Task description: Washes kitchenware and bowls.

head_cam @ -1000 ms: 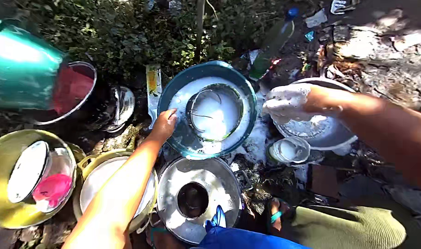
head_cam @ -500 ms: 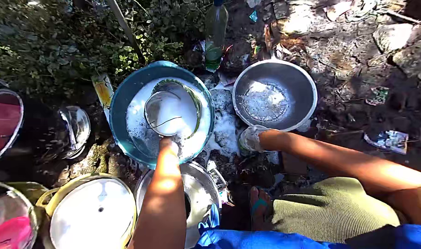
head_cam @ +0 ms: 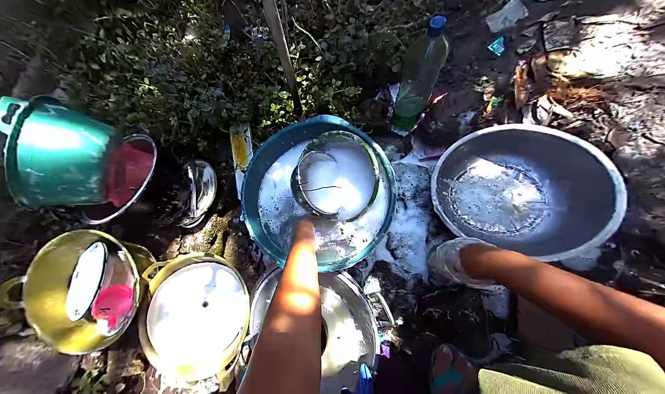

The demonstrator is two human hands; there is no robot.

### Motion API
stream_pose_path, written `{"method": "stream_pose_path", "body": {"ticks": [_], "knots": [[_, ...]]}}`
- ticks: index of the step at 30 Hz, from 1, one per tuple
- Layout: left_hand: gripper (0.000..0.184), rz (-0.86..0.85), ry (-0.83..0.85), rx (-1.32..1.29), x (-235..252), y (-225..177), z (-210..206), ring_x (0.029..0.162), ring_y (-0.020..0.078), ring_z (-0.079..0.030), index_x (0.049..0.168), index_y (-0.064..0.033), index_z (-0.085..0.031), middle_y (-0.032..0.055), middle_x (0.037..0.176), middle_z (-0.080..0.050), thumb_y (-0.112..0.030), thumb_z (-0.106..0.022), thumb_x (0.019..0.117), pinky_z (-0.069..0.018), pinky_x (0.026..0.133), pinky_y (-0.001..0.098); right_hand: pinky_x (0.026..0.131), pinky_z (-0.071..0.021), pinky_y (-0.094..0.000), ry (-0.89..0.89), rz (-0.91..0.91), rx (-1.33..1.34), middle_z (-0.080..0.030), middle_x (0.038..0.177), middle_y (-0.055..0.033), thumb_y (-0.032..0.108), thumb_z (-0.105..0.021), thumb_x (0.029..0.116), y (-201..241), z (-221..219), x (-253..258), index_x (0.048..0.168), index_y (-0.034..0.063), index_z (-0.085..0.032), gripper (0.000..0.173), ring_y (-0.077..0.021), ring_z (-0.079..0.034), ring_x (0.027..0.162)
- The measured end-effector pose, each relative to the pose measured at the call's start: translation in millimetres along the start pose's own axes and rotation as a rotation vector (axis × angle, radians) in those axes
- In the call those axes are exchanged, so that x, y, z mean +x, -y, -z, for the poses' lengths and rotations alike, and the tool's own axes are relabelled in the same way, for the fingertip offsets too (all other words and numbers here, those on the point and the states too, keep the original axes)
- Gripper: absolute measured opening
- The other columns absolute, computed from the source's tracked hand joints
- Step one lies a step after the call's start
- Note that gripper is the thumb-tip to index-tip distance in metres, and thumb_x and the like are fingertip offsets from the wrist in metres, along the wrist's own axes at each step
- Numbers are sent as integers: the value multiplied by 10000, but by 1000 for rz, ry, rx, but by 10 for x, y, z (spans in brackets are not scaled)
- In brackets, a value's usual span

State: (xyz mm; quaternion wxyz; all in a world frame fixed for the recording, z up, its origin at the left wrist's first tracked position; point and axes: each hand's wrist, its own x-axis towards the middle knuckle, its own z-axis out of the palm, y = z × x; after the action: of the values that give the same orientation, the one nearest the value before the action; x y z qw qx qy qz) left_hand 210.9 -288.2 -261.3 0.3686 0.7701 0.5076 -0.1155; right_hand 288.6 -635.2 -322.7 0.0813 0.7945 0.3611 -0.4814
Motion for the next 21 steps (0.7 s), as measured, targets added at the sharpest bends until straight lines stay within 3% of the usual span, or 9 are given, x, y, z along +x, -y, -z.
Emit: {"method": "stream_pose_path", "body": {"ticks": [4,7,10,13,15,17,18,20,21], "knots": [[453,-66,-115,-417,43,-57,146,1351,323,-510,1486,-23,-464,226,1445,-540,-146,-530,1056,-424,1105,514,1057,-398,-705,108,-65,78,-601,1319,-331,217,-620,1000,54,-53,-49,1259,-99,-624,408,-503,-543,1285],[556,-223,-133,-680,-122,-87,367,1323,270,-542,1547,-81,-387,181,1477,-521,-16,-531,1013,-472,1077,470,1080,-394,-687,129,-135,115,-586,1342,-340,246,-587,1015,141,-90,1,1271,-125,-604,451,-494,-531,1311],[554,-352,-300,-562,-290,-110,659,1392,240,-493,1578,-79,-360,165,1538,-479,-63,-473,1036,-412,1144,442,1072,-396,-695,114,-132,80,-588,1341,-336,229,-590,1015,135,-37,-78,1261,-117,-615,425,-501,-533,1305],[442,-540,-471,-389,-425,-96,997,1404,224,-482,1509,-32,-473,171,1515,-508,-154,-437,1086,-357,1181,407,1045,-404,-708,-4,-80,80,-614,1303,-329,158,-622,996,76,10,-332,1246,-106,-636,363,-514,-551,1273],[428,-736,-519,-245,-498,-31,1186,1418,199,-471,1486,-62,-522,134,1536,-499,-182,-432,1085,-349,1191,381,986,-455,-705,-128,-19,83,-655,1270,-256,168,-675,952,18,29,-466,1228,0,-681,323,-475,-590,1235],[414,-1000,-583,-141,-515,42,1294,1439,212,-449,1449,-40,-561,149,1535,-497,-143,-441,1066,-334,1203,367,1023,-450,-679,-227,83,127,-630,1369,-172,194,-661,973,-36,132,-640,1278,131,-699,313,-420,-556,1309],[401,-1134,-627,-109,-498,63,1317,1449,234,-442,1420,-32,-589,168,1528,-501,-96,-447,1051,-329,1214,377,1033,-444,-675,-300,153,186,-640,1355,-181,159,-655,978,-95,147,-688,1234,124,-729,269,-430,-563,1299],[416,-1296,-724,-74,-501,37,1305,1461,291,-428,1390,-38,-616,196,1517,-506,-37,-438,1014,-311,1229,434,1025,-453,-656,-494,230,479,-682,1222,-241,87,-659,970,-251,59,-698,1131,14,-743,196,-436,-617,1195],[429,-1328,-762,-89,-535,-3,1286,1468,307,-418,1386,-44,-617,201,1522,-501,-22,-435,999,-296,1234,456,1014,-473,-595,-561,204,704,-690,1176,-245,64,-623,981,-293,12,-727,1151,-36,-716,218,-386,-643,1136]]}}
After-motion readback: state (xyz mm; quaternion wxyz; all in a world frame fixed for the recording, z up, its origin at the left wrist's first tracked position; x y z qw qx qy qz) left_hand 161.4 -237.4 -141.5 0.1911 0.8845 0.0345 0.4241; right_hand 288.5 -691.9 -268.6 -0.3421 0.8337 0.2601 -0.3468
